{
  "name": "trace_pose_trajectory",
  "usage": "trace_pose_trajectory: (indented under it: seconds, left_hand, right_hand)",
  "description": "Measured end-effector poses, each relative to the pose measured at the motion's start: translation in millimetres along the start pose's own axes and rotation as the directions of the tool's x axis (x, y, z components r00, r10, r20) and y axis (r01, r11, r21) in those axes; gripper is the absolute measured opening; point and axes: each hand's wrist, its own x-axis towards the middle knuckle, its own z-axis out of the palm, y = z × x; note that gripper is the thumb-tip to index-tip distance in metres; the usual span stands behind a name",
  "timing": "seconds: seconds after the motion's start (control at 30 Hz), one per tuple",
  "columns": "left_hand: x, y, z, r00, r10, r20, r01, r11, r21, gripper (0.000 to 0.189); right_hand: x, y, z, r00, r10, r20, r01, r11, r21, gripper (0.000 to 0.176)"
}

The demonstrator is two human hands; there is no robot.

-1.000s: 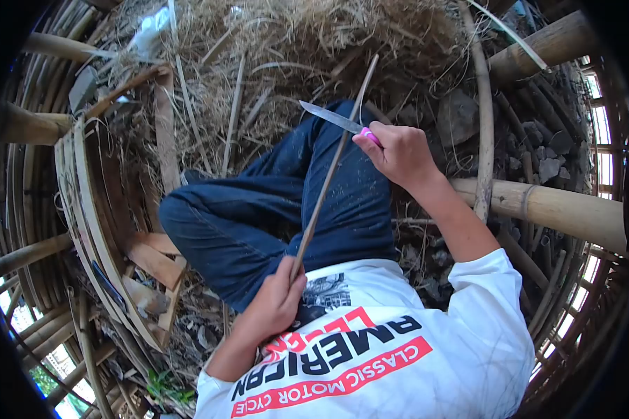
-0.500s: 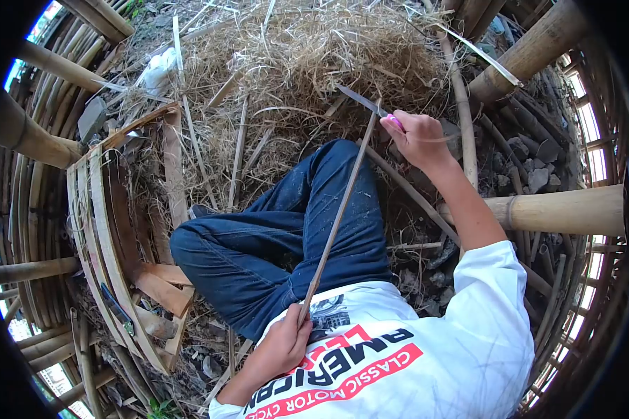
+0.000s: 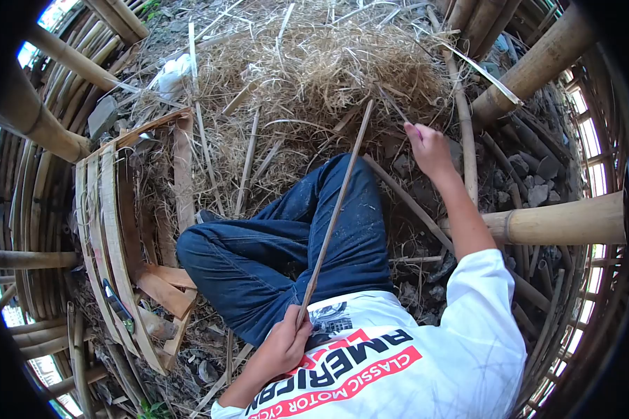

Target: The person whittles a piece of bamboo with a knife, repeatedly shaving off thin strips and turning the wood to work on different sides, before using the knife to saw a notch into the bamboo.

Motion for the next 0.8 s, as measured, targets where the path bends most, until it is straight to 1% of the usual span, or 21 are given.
trace_pose_trajectory:
  seconds: [0.03,0.1,0.13,0.17,0.2,0.23,0.3,0.33,0.37,0.43,0.47,0.5,0.53,0.57,0.6,0.63,0.67,0.7,0.73,0.77,0.8]
  left_hand:
    - [2.5,0.7,-2.1,1.000,0.000,-0.008,0.000,1.000,-0.002,0.012]
    - [4.3,-0.7,-4.4,0.999,0.029,0.019,-0.027,0.995,-0.094,0.010]
    - [6.1,-5.9,-4.9,0.998,0.051,0.029,-0.047,0.992,-0.118,0.008]
    - [9.4,-11.9,-4.5,0.998,0.051,0.024,-0.048,0.992,-0.116,0.008]
    - [12.3,-18.3,-3.8,0.998,0.041,0.047,-0.031,0.980,-0.199,0.009]
    - [13.8,-21.6,-3.7,0.997,0.032,0.072,-0.011,0.960,-0.279,0.010]
    - [16.3,-20.3,-4.9,0.997,0.021,0.081,0.006,0.948,-0.317,0.011]
    - [17.9,-18.6,-5.1,0.996,0.012,0.093,0.022,0.933,-0.359,0.012]
    - [19.6,-15.2,-5.3,0.995,0.009,0.103,0.028,0.936,-0.352,0.012]
    - [22.5,-7.5,-4.9,0.993,0.052,0.109,-0.005,0.919,-0.394,0.015]
    - [25.5,-10.5,-4.6,0.990,0.071,0.120,-0.018,0.919,-0.393,0.017]
    - [28.0,-13.1,-4.2,0.990,0.068,0.125,-0.013,0.920,-0.391,0.017]
    - [30.4,-15.6,-3.7,0.988,0.049,0.146,0.014,0.915,-0.403,0.018]
    - [32.9,-17.8,-3.1,0.986,0.030,0.166,0.042,0.909,-0.415,0.019]
    - [35.3,-20.4,-1.9,0.980,0.011,0.196,0.085,0.877,-0.473,0.019]
    - [38.2,-20.3,-1.3,0.980,0.005,0.197,0.091,0.876,-0.473,0.019]
    - [41.5,-19.2,-1.0,0.971,-0.025,0.237,0.144,0.853,-0.501,0.019]
    - [44.3,-20.1,0.3,0.959,-0.054,0.278,0.198,0.828,-0.524,0.018]
    - [49.7,-25.7,6.5,0.969,0.013,0.247,0.115,0.860,-0.497,0.020]
    - [50.1,-26.7,9.3,0.968,0.003,0.250,0.125,0.860,-0.494,0.020]
    - [51.4,-25.3,10.7,0.968,0.007,0.250,0.117,0.872,-0.476,0.020]
  right_hand:
    - [-5.8,8.0,8.5,1.000,-0.007,0.001,0.007,1.000,0.003,0.048]
    - [-24.4,25.2,29.8,0.991,0.136,-0.006,-0.128,0.943,0.307,0.050]
    - [-37.4,32.5,41.1,0.967,0.241,0.083,-0.250,0.834,0.493,0.051]
    - [-51.2,37.6,52.6,0.928,0.321,0.187,-0.363,0.674,0.643,0.051]
    - [-68.1,37.7,65.0,0.907,0.348,0.239,-0.409,0.586,0.699,0.045]
    - [-83.0,36.6,75.2,0.861,0.396,0.320,-0.487,0.460,0.743,0.044]
    - [-108.2,18.5,79.6,0.813,0.391,0.431,-0.561,0.327,0.760,0.044]
    - [-117.7,9.9,82.3,0.825,0.377,0.420,-0.540,0.308,0.784,0.043]
    - [-124.9,1.9,83.6,0.838,0.365,0.406,-0.517,0.288,0.806,0.043]
    - [-131.0,-14.0,71.7,0.844,0.363,0.394,-0.503,0.281,0.818,0.041]
    - [-130.5,-18.9,66.4,0.877,0.331,0.349,-0.449,0.306,0.839,0.040]
    - [-129.6,-25.0,60.1,0.906,0.296,0.303,-0.394,0.330,0.858,0.039]
    - [-128.1,-33.7,50.9,0.912,0.304,0.276,-0.374,0.338,0.864,0.032]
    - [-129.0,-41.2,41.8,0.910,0.306,0.279,-0.377,0.335,0.864,0.032]
    - [-131.3,-48.1,32.7,0.958,0.208,0.199,-0.278,0.496,0.823,0.028]
    - [-134.1,-56.4,22.9,0.987,0.094,0.134,-0.163,0.634,0.756,0.028]
    - [-138.5,-69.0,10.7,0.968,0.092,0.235,-0.244,0.583,0.775,0.033]
    - [-142.8,-72.6,6.1,0.949,0.033,0.314,-0.263,0.633,0.728,0.035]
    - [-143.2,-81.9,1.4,0.939,0.013,0.345,-0.246,0.726,0.643,0.035]
    - [-143.9,-92.9,1.4,0.926,-0.002,0.377,-0.222,0.806,0.548,0.035]
    - [-146.0,-101.1,6.2,0.954,-0.016,0.299,-0.150,0.838,0.524,0.033]
